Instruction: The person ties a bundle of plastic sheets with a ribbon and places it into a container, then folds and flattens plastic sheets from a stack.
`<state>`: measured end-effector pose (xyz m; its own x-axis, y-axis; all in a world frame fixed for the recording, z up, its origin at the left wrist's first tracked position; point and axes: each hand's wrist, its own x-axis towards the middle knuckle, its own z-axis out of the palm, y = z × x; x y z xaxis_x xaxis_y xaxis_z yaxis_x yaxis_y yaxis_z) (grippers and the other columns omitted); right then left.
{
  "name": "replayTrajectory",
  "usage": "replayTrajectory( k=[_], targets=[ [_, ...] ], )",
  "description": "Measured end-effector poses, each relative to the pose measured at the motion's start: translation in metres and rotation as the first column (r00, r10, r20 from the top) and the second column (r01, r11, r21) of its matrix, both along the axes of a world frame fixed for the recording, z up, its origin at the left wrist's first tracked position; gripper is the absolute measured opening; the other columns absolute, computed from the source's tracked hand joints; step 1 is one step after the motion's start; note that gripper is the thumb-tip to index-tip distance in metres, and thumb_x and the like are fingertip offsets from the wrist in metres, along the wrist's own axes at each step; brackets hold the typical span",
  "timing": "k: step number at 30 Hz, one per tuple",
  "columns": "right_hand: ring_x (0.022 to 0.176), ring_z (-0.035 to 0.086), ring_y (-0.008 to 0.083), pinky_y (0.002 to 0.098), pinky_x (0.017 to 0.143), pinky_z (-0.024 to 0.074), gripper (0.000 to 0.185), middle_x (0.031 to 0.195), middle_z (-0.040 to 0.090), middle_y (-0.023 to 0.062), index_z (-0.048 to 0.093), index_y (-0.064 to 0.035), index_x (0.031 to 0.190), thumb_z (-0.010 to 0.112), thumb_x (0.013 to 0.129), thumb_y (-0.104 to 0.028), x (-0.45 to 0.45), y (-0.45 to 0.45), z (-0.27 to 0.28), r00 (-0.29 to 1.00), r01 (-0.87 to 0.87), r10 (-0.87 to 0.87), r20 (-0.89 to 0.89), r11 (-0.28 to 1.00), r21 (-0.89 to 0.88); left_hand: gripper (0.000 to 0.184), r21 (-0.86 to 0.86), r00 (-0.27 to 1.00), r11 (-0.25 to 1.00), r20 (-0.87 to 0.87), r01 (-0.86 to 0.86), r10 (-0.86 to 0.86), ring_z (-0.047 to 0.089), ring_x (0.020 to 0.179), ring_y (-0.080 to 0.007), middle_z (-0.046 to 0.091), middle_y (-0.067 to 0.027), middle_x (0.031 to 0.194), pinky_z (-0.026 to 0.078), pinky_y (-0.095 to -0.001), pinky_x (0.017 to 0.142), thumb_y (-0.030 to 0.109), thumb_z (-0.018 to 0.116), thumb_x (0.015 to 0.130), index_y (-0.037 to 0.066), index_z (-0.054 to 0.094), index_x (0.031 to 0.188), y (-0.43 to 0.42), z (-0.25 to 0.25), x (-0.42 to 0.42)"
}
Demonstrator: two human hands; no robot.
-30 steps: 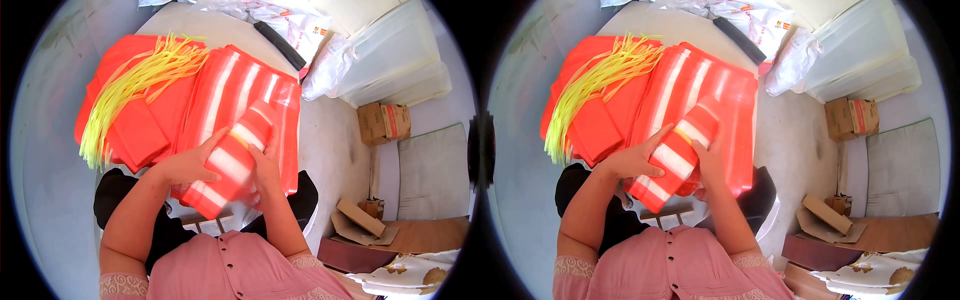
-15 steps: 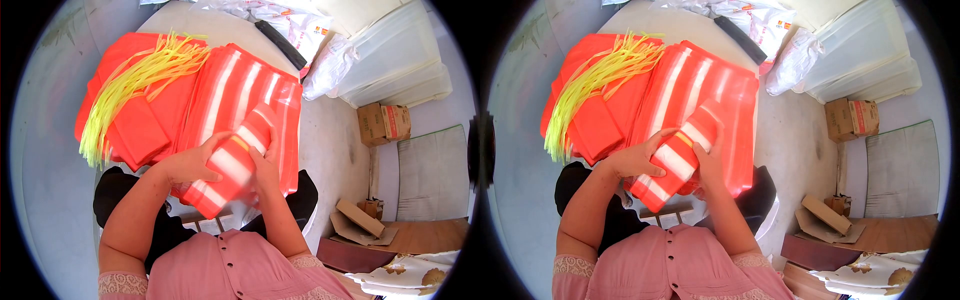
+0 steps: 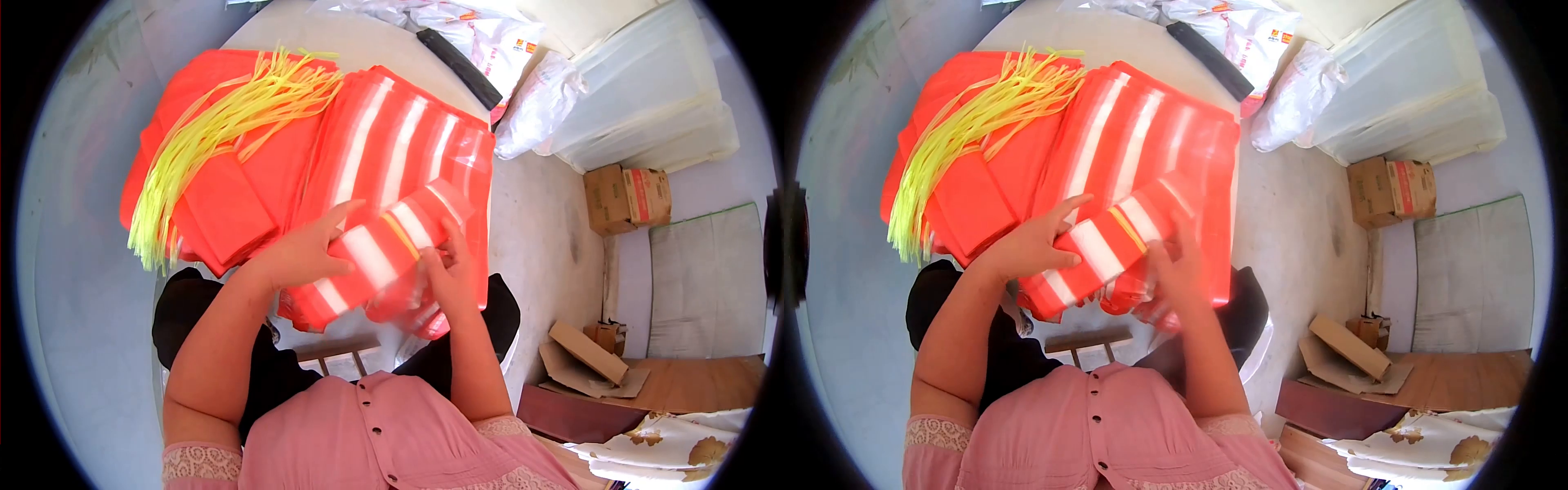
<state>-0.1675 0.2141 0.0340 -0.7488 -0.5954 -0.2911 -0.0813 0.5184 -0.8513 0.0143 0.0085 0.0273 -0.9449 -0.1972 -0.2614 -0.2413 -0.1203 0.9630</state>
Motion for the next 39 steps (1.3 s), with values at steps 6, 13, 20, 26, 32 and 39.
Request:
replayTrajectory(
  k=[6, 13, 20, 26, 32, 39],
  targets=[
    [0.132, 0.06, 0.0374, 0.0461, 0.114, 0.0462, 0.056, 0.141, 0.064, 0.0189, 0.056, -0.0025, 0.147, 0.071, 0.096, -0.018, -0.003, 0.001, -0.007, 0.399, -0.54, 0.44, -0.805, 0.822, 0.182, 0.087, -0.249, 0.991, 0.968, 0.132, 0.019, 0.015, 0.063, 0.117, -0.0244, 0.066, -0.0219, 0.129, 0.049, -0.0356, 0.103, -0.002, 0.071, 0.086, 0.013, 0.037, 0.163, -0.005, 0.012, 0.001],
    [0.153, 0.038, 0.0391, 0.0504, 0.125, 0.0301, 0.064, 0.16, 0.047, 0.021, 0.053, 0.0039, 0.148, 0.066, 0.098, -0.035, 0.011, -0.045, -0.038, 0.349, -0.598, 0.603, -0.717, 0.733, 0.325, 0.081, -0.298, 0.996, 0.954, 0.061, -0.042, 0.063, 0.066, 0.115, -0.0263, 0.065, -0.0217, 0.135, 0.053, -0.0368, 0.098, 0.001, 0.07, 0.086, 0.008, 0.039, 0.161, -0.009, -0.021, 0.001],
    [0.155, 0.033, 0.0399, 0.0526, 0.127, 0.0253, 0.068, 0.164, 0.041, 0.0214, 0.046, 0.0037, 0.154, 0.058, 0.1, -0.037, -0.008, -0.044, -0.041, 0.643, -0.638, 0.609, -0.464, 0.762, 0.115, 0.08, -0.241, 0.989, 0.97, 0.139, -0.011, 0.046, 0.065, 0.112, -0.0192, 0.067, -0.017, 0.13, 0.053, -0.0318, 0.095, -0.005, 0.069, 0.087, 0.005, 0.038, 0.16, -0.007, -0.005, -0.001],
    [0.157, 0.029, 0.0418, 0.0514, 0.127, 0.0236, 0.068, 0.166, 0.037, 0.0226, 0.042, 0.0033, 0.156, 0.046, 0.107, -0.044, -0.044, -0.049, -0.041, 0.494, -0.584, 0.584, -0.644, 0.772, 0.252, 0.08, -0.077, 0.991, 0.996, 0.123, -0.036, 0.045, 0.064, 0.112, -0.0151, 0.067, -0.0119, 0.13, 0.052, -0.0288, 0.094, -0.011, 0.063, 0.089, 0.005, 0.035, 0.162, -0.007, -0.01, 0.002],
    [0.159, 0.024, 0.0419, 0.05, 0.129, 0.0179, 0.065, 0.168, 0.033, 0.0237, 0.042, 0.0033, 0.156, 0.05, 0.106, -0.036, -0.074, -0.059, -0.046, 0.484, -0.403, 0.56, -0.672, 0.825, 0.397, 0.079, 0.012, 0.99, 0.999, 0.134, -0.052, 0.05, 0.064, 0.115, -0.0156, 0.067, -0.0128, 0.133, 0.051, -0.0295, 0.099, -0.013, 0.058, 0.089, 0.004, 0.033, 0.162, -0.008, -0.008, 0.004],
    [0.145, 0.045, 0.0347, 0.046, 0.121, 0.0344, 0.064, 0.157, 0.047, 0.0231, 0.039, -0.0015, 0.16, 0.058, 0.103, -0.024, -0.045, -0.009, -0.019, 0.736, -0.208, 0.205, -0.645, 0.975, 0.074, 0.081, 0.163, 0.996, 0.985, 0.073, -0.063, 0.052, 0.065, 0.117, -0.0182, 0.067, -0.0159, 0.134, 0.05, -0.0306, 0.102, -0.014, 0.056, 0.092, 0.007, 0.029, 0.165, -0.004, -0.007, 0.006]
  ],
)
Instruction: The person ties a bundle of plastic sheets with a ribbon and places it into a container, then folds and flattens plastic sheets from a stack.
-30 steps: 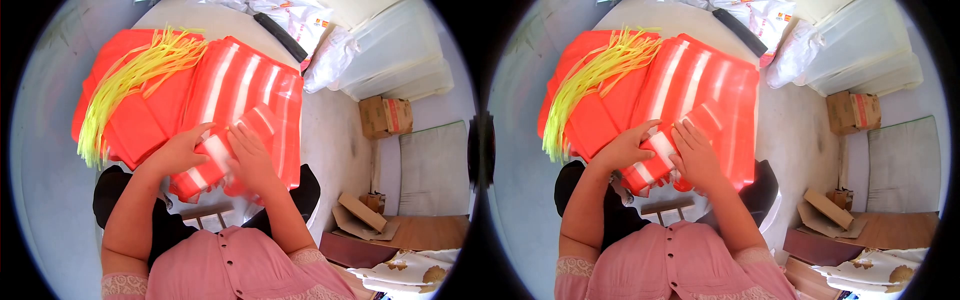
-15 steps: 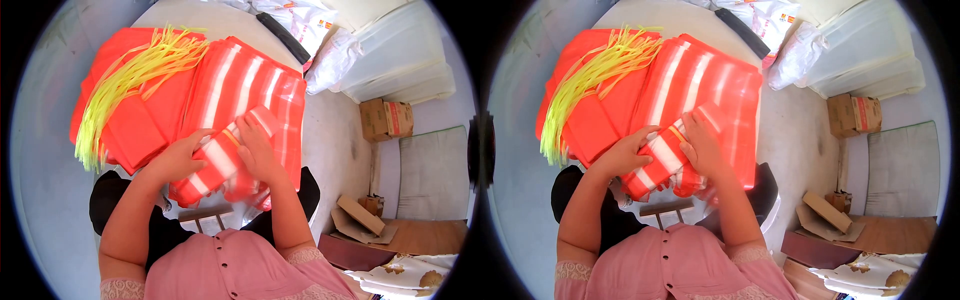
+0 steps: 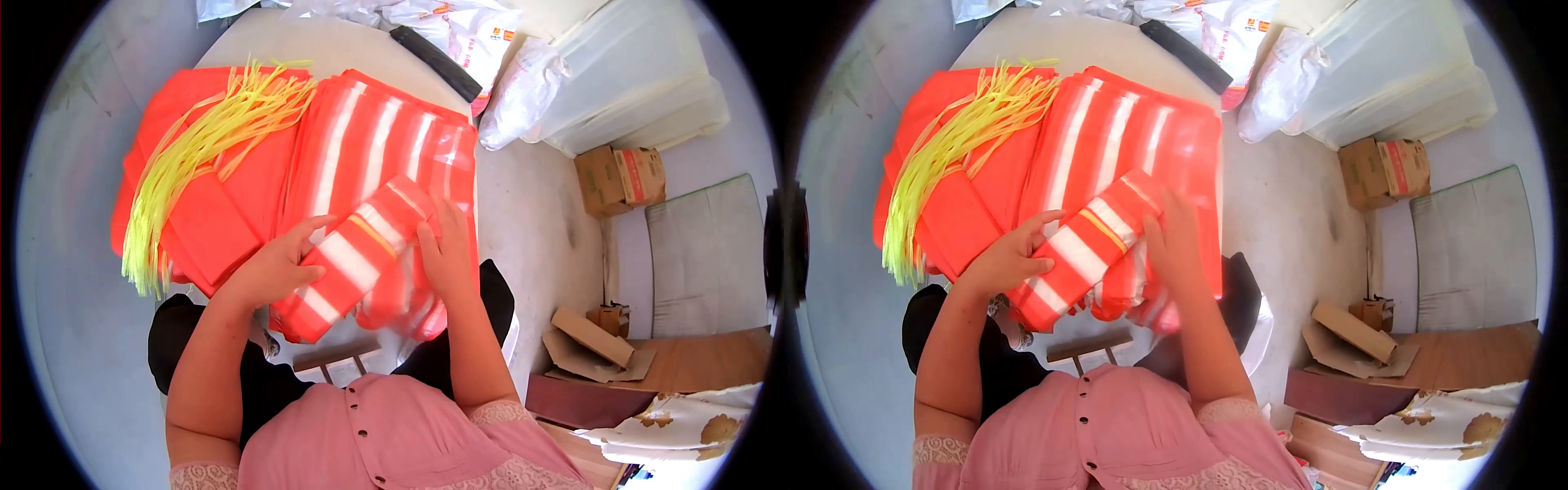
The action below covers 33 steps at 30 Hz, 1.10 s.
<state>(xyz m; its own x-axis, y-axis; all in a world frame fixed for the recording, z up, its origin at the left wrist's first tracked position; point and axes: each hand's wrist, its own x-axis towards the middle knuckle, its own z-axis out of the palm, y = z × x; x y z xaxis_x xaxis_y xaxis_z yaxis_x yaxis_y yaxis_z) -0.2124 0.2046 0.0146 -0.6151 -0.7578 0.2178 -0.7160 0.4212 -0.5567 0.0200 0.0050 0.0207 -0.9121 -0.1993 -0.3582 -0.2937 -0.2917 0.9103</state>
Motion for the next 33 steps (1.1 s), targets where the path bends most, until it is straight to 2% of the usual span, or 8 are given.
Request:
replayTrajectory(
  k=[4, 9, 12, 16, 20, 23, 25, 33],
  targets=[
    [0.133, 0.053, 0.0254, 0.0408, 0.112, 0.0429, 0.064, 0.147, 0.054, 0.0181, 0.035, -0.0077, 0.163, 0.061, 0.106, -0.024, 0.059, 0.045, 0.022, 0.603, 0.054, -0.016, 0.797, 0.998, -0.021, 0.083, 0.082, 0.999, 0.996, 0.016, -0.047, 0.046, 0.066, 0.119, -0.0203, 0.067, -0.0177, 0.131, 0.052, -0.0335, 0.1, -0.011, 0.059, 0.096, 0.012, 0.025, 0.168, 0.016, 0.009, -0.007],
    [0.126, 0.056, 0.0155, 0.0324, 0.102, 0.0476, 0.071, 0.141, 0.057, 0.0154, 0.025, -0.0108, 0.168, 0.059, 0.106, -0.018, 0.098, 0.062, 0.017, 0.413, 0.2, 0.135, 0.901, 0.951, -0.234, 0.087, 0.111, 0.989, 0.986, -0.076, -0.122, 0.13, 0.066, 0.117, -0.0211, 0.066, -0.0186, 0.133, 0.055, -0.0351, 0.098, -0.007, 0.058, 0.098, 0.016, 0.016, 0.17, 0.063, 0.0, -0.014],
    [0.128, 0.054, 0.0137, 0.0291, 0.102, 0.0473, 0.069, 0.144, 0.055, 0.0145, 0.027, -0.011, 0.168, 0.057, 0.106, -0.013, 0.096, 0.07, -0.007, 0.615, 0.16, 0.039, 0.787, 0.972, -0.174, 0.09, 0.118, 0.977, 0.974, -0.075, -0.191, 0.201, 0.062, 0.122, -0.0218, 0.054, -0.0208, 0.148, 0.053, -0.0367, 0.104, -0.008, 0.057, 0.098, 0.017, 0.009, 0.171, 0.103, -0.015, -0.015],
    [0.149, 0.039, 0.0282, 0.0382, 0.122, 0.0312, 0.07, 0.163, 0.041, 0.0195, 0.029, -0.0054, 0.166, 0.058, 0.103, -0.017, 0.097, 0.086, -0.007, 0.504, 0.205, 0.075, 0.86, 0.957, -0.204, 0.09, 0.04, 0.942, 0.948, -0.1, -0.317, 0.319, 0.047, 0.14, -0.0248, 0.038, -0.0208, 0.16, 0.044, -0.0393, 0.114, -0.008, 0.057, 0.096, 0.01, 0.007, 0.169, 0.158, -0.033, -0.004],
    [0.143, 0.046, 0.027, 0.0369, 0.119, 0.0353, 0.069, 0.157, 0.047, 0.0201, 0.032, -0.0047, 0.165, 0.059, 0.104, -0.017, 0.094, 0.107, -0.033, 0.485, 0.244, 0.134, 0.864, 0.928, -0.281, 0.093, -0.347, 0.988, 0.925, -0.059, -0.157, 0.145, 0.04, 0.148, -0.0273, 0.026, -0.0218, 0.167, 0.036, -0.0379, 0.121, -0.006, 0.056, 0.096, 0.005, 0.0, 0.169, 0.206, -0.028, 0.015],
    [0.131, 0.055, 0.023, 0.0336, 0.112, 0.0424, 0.068, 0.146, 0.057, 0.0185, 0.031, -0.0051, 0.166, 0.059, 0.104, -0.016, 0.087, 0.126, -0.031, 0.401, 0.271, 0.179, 0.899, 0.914, -0.302, 0.097, -0.506, 0.998, 0.861, -0.064, -0.053, 0.024, 0.042, 0.146, -0.028, 0.026, -0.0224, 0.167, 0.046, -0.0391, 0.113, -0.008, 0.054, 0.096, 0.009, -0.009, 0.169, 0.223, -0.016, 0.016],
    [0.117, 0.061, 0.0159, 0.0293, 0.101, 0.0497, 0.068, 0.133, 0.065, 0.0146, 0.031, -0.0073, 0.166, 0.059, 0.105, -0.015, 0.079, 0.14, -0.029, 0.339, 0.309, 0.241, 0.909, 0.884, -0.349, 0.103, -0.116, 0.997, 0.992, 0.07, 0.045, -0.037, 0.07, 0.114, -0.0299, 0.041, -0.0241, 0.158, 0.063, -0.0355, 0.085, -0.01, 0.048, 0.099, 0.018, -0.027, 0.164, 0.238, 0.025, 0.004],
    [0.127, 0.057, 0.0129, 0.0298, 0.107, 0.0477, 0.071, 0.158, 0.05, 0.0083, 0.032, -0.0053, 0.165, 0.063, 0.101, -0.005, 0.002, 0.267, -0.018, 0.474, 0.614, 0.079, 0.877, 0.684, -0.393, 0.095, -0.255, 0.756, 0.724, 0.047, 0.64, -0.652, 0.073, 0.11, -0.024, 0.071, -0.0181, 0.123, 0.056, -0.037, 0.101, -0.009, 0.052, 0.102, 0.015, -0.01, 0.169, 0.269, 0.009, -0.036]
  ],
)
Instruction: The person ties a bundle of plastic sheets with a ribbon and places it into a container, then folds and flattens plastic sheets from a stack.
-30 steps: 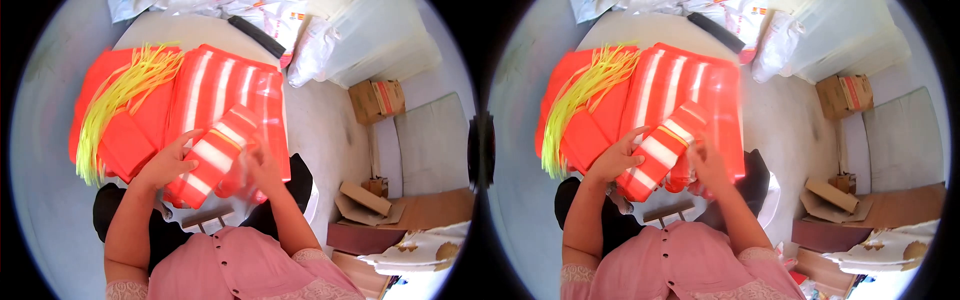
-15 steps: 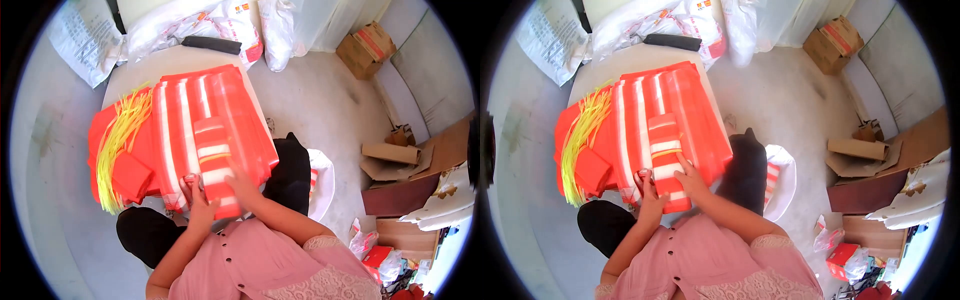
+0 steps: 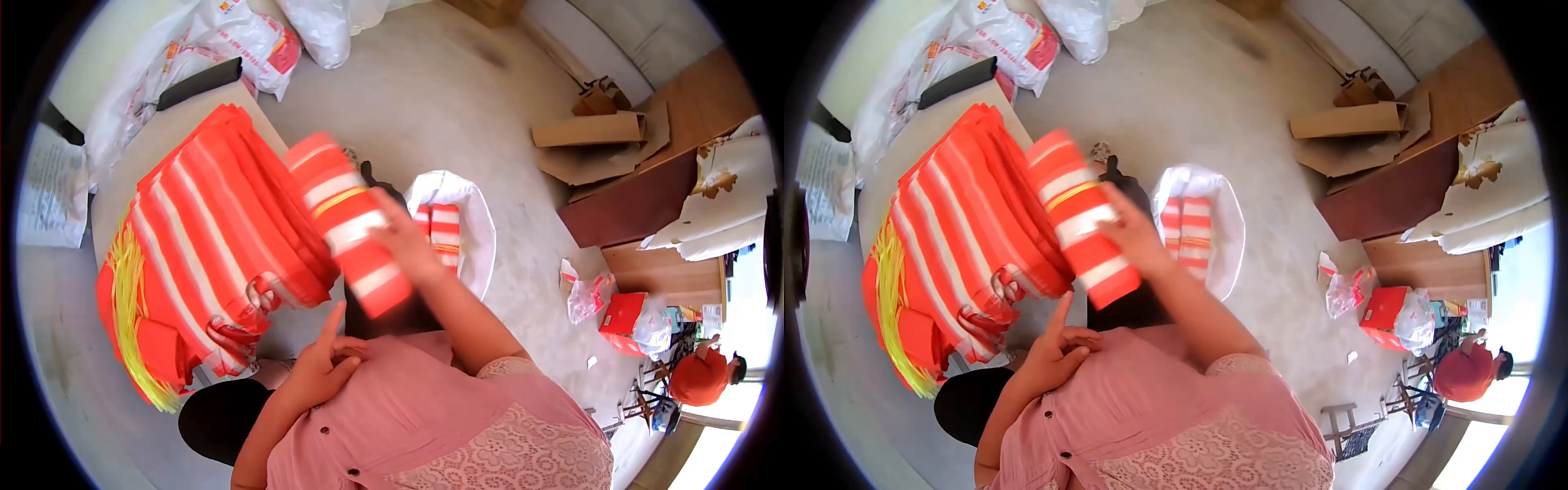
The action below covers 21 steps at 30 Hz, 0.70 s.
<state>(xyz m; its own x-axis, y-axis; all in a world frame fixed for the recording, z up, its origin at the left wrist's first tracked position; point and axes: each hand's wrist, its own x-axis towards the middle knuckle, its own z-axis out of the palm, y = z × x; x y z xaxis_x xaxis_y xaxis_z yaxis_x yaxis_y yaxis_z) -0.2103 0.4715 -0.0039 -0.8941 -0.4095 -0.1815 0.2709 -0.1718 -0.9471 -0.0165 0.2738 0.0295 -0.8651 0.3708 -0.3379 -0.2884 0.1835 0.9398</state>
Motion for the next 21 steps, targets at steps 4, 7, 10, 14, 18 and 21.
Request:
replayTrajectory(
  k=[4, 7, 10, 14, 18, 21],
  targets=[
    [0.126, 0.059, 0.0182, 0.034, 0.107, 0.0496, 0.062, 0.148, 0.058, 0.01, 0.042, -0.0066, 0.161, 0.057, 0.101, -0.002, -0.038, 0.1, -0.064, 0.968, 0.249, -0.249, 0.012, 0.966, -0.075, 0.081, -0.062, 0.997, 0.998, 0.068, -0.022, 0.026, 0.072, 0.111, -0.0209, 0.071, -0.0158, 0.125, 0.056, -0.0319, 0.097, -0.002, 0.062, 0.099, 0.011, 0.022, 0.168, 0.009, -0.006, -0.018],
    [0.126, 0.06, 0.0226, 0.0346, 0.107, 0.0509, 0.06, 0.146, 0.058, 0.0129, 0.043, -0.0058, 0.16, 0.055, 0.101, -0.001, -0.04, 0.155, -0.103, 0.93, 0.348, -0.351, 0.111, 0.936, 0.04, 0.077, -0.084, 0.989, 0.994, 0.118, -0.075, 0.085, 0.07, 0.113, -0.0211, 0.069, -0.0165, 0.128, 0.056, -0.0332, 0.098, -0.002, 0.063, 0.099, 0.01, 0.028, 0.166, 0.004, -0.023, -0.018],
    [0.125, 0.061, 0.0242, 0.035, 0.105, 0.0527, 0.06, 0.145, 0.058, 0.0143, 0.043, -0.006, 0.16, 0.055, 0.101, 0.0, -0.032, 0.189, -0.166, 0.89, 0.401, -0.419, 0.18, 0.907, 0.129, 0.069, -0.051, 0.964, 0.987, 0.213, -0.15, 0.158, 0.067, 0.119, -0.0229, 0.067, -0.0158, 0.131, 0.051, -0.0365, 0.106, -0.001, 0.057, 0.102, 0.009, 0.031, 0.166, -0.003, -0.027, -0.019],
    [0.122, 0.062, 0.0244, 0.0357, 0.099, 0.0567, 0.06, 0.144, 0.059, 0.0158, 0.043, -0.0072, 0.159, 0.055, 0.101, 0.0, -0.013, 0.205, -0.239, 0.835, 0.424, -0.486, 0.258, 0.867, 0.26, 0.062, -0.004, 0.872, 0.947, 0.389, -0.321, 0.297, 0.066, 0.119, -0.0257, 0.066, -0.0161, 0.127, 0.049, -0.0368, 0.107, 0.003, 0.053, 0.105, 0.009, 0.034, 0.164, -0.009, -0.038, -0.025],
    [0.119, 0.064, 0.0254, 0.0356, 0.094, 0.0589, 0.056, 0.139, 0.06, 0.0156, 0.045, -0.0072, 0.156, 0.055, 0.101, 0.0, -0.005, 0.201, -0.259, 0.826, 0.433, -0.492, 0.274, 0.866, 0.25, 0.058, 0.014, 0.817, 0.909, 0.443, -0.417, 0.368, 0.066, 0.116, -0.0272, 0.066, -0.0153, 0.125, 0.049, -0.0377, 0.107, 0.006, 0.053, 0.106, 0.008, 0.038, 0.162, -0.008, -0.051, -0.03],
    [0.121, 0.064, 0.0266, 0.0389, 0.103, 0.056, 0.066, 0.141, 0.06, 0.0167, 0.041, -0.0127, 0.159, 0.059, 0.098, 0.002, 0.001, 0.207, -0.294, 0.843, 0.353, -0.476, 0.251, 0.841, 0.41, 0.056, -0.03, 0.788, 0.901, 0.474, -0.432, 0.394, 0.067, 0.114, -0.0275, 0.066, -0.015, 0.124, 0.05, -0.0384, 0.107, 0.009, 0.053, 0.107, 0.009, 0.039, 0.161, -0.003, -0.051, -0.036]
  ],
)
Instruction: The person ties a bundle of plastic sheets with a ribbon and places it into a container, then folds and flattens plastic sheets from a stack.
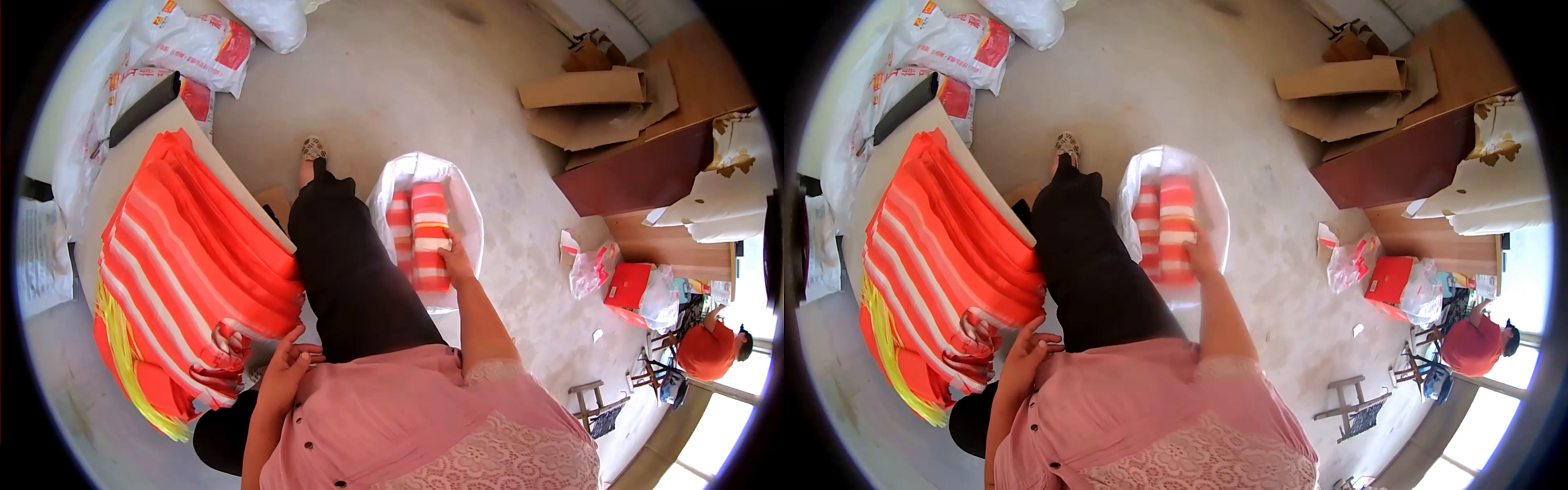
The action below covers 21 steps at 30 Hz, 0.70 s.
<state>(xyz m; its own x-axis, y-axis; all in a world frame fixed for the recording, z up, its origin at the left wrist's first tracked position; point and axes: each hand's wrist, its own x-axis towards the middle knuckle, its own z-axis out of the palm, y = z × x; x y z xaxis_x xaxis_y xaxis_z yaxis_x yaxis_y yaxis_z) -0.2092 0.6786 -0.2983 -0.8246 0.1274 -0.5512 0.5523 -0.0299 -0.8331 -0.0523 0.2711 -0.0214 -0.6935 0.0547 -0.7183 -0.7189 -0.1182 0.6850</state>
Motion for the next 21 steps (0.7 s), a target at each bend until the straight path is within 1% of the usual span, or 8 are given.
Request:
replayTrajectory(
  k=[3, 4, 7, 10, 13, 16, 19, 21],
  targets=[
    [0.118, 0.065, 0.027, 0.0394, 0.1, 0.0573, 0.071, 0.139, 0.062, 0.0171, 0.043, -0.0161, 0.159, 0.064, 0.094, 0.001, 0.011, 0.01, -0.065, 0.994, -0.113, 0.104, 0.046, 0.953, 0.28, 0.055, 0.001, 0.999, 1.0, 0.017, -0.028, 0.028, 0.067, 0.113, -0.0277, 0.066, -0.0147, 0.123, 0.051, -0.0388, 0.106, 0.012, 0.054, 0.107, 0.009, 0.04, 0.16, 0.004, -0.001, -0.004],
    [0.117, 0.065, 0.0272, 0.0395, 0.099, 0.0577, 0.072, 0.138, 0.062, 0.0171, 0.043, -0.017, 0.159, 0.066, 0.093, 0.001, 0.013, 0.009, -0.071, 0.988, -0.154, 0.139, 0.067, 0.919, 0.364, 0.054, 0.004, 0.999, 0.999, 0.019, -0.04, 0.04, 0.067, 0.113, -0.0278, 0.066, -0.0146, 0.122, 0.051, -0.0389, 0.106, 0.013, 0.054, 0.108, 0.009, 0.04, 0.16, 0.004, -0.001, -0.005],
    [0.12, 0.065, 0.029, 0.0387, 0.1, 0.0566, 0.076, 0.138, 0.063, 0.0168, 0.045, -0.015, 0.158, 0.068, 0.089, 0.004, 0.009, 0.001, -0.077, 0.998, -0.052, 0.041, 0.037, 0.912, 0.407, 0.053, -0.027, 0.999, 0.999, 0.014, -0.042, 0.042, 0.068, 0.111, -0.028, 0.067, -0.0145, 0.121, 0.052, -0.0393, 0.105, 0.015, 0.055, 0.108, 0.009, 0.042, 0.159, 0.006, 0.004, -0.009],
    [0.124, 0.064, 0.0336, 0.0393, 0.105, 0.0534, 0.071, 0.142, 0.063, 0.018, 0.046, -0.0132, 0.158, 0.063, 0.091, 0.002, 0.007, -0.001, -0.079, 0.995, -0.088, 0.099, 0.007, 0.851, 0.517, 0.053, -0.052, 0.998, 0.997, 0.032, -0.054, 0.056, 0.069, 0.111, -0.0283, 0.067, -0.0146, 0.12, 0.052, -0.0394, 0.105, 0.017, 0.056, 0.108, 0.009, 0.042, 0.159, 0.004, 0.001, -0.008],
    [0.126, 0.063, 0.0385, 0.0426, 0.108, 0.0509, 0.06, 0.138, 0.064, 0.0217, 0.054, -0.0113, 0.151, 0.059, 0.093, -0.001, 0.006, -0.004, -0.065, 0.99, -0.142, 0.104, 0.097, 0.78, 0.609, 0.052, -0.062, 0.997, 0.997, 0.043, -0.054, 0.057, 0.069, 0.111, -0.028, 0.067, -0.0145, 0.12, 0.052, -0.0387, 0.106, 0.016, 0.057, 0.108, 0.008, 0.043, 0.158, 0.006, 0.002, -0.009],
    [0.123, 0.063, 0.0397, 0.0452, 0.108, 0.0505, 0.05, 0.128, 0.067, 0.0223, 0.062, -0.0103, 0.143, 0.058, 0.093, -0.004, 0.018, -0.015, -0.034, 0.967, -0.17, 0.25, 0.049, 0.491, 0.854, 0.049, -0.044, 0.999, 0.999, 0.038, -0.017, 0.019, 0.069, 0.112, -0.0276, 0.067, -0.0142, 0.121, 0.052, -0.0379, 0.106, 0.015, 0.057, 0.108, 0.007, 0.047, 0.155, 0.003, -0.005, -0.007],
    [0.121, 0.064, 0.038, 0.0449, 0.107, 0.0505, 0.043, 0.121, 0.069, 0.0198, 0.068, -0.011, 0.134, 0.061, 0.092, -0.006, 0.023, -0.022, -0.017, 0.878, -0.395, 0.44, 0.187, 0.447, 0.803, 0.049, -0.052, 0.999, 0.999, 0.042, 0.017, -0.015, 0.066, 0.114, -0.0244, 0.066, -0.0133, 0.124, 0.052, -0.0365, 0.103, 0.011, 0.055, 0.109, 0.005, 0.043, 0.156, 0.0, -0.01, -0.006],
    [0.12, 0.065, 0.0364, 0.0442, 0.108, 0.0502, 0.041, 0.119, 0.07, 0.0181, 0.071, -0.0142, 0.132, 0.06, 0.093, -0.008, 0.033, -0.029, -0.023, 0.793, -0.55, 0.531, 0.298, 0.416, 0.724, 0.045, -0.06, 0.999, 0.998, 0.044, -0.021, 0.024, 0.068, 0.113, -0.0262, 0.067, -0.0137, 0.122, 0.052, -0.0371, 0.104, 0.012, 0.056, 0.108, 0.005, 0.048, 0.152, 0.003, -0.007, -0.008]
  ],
)
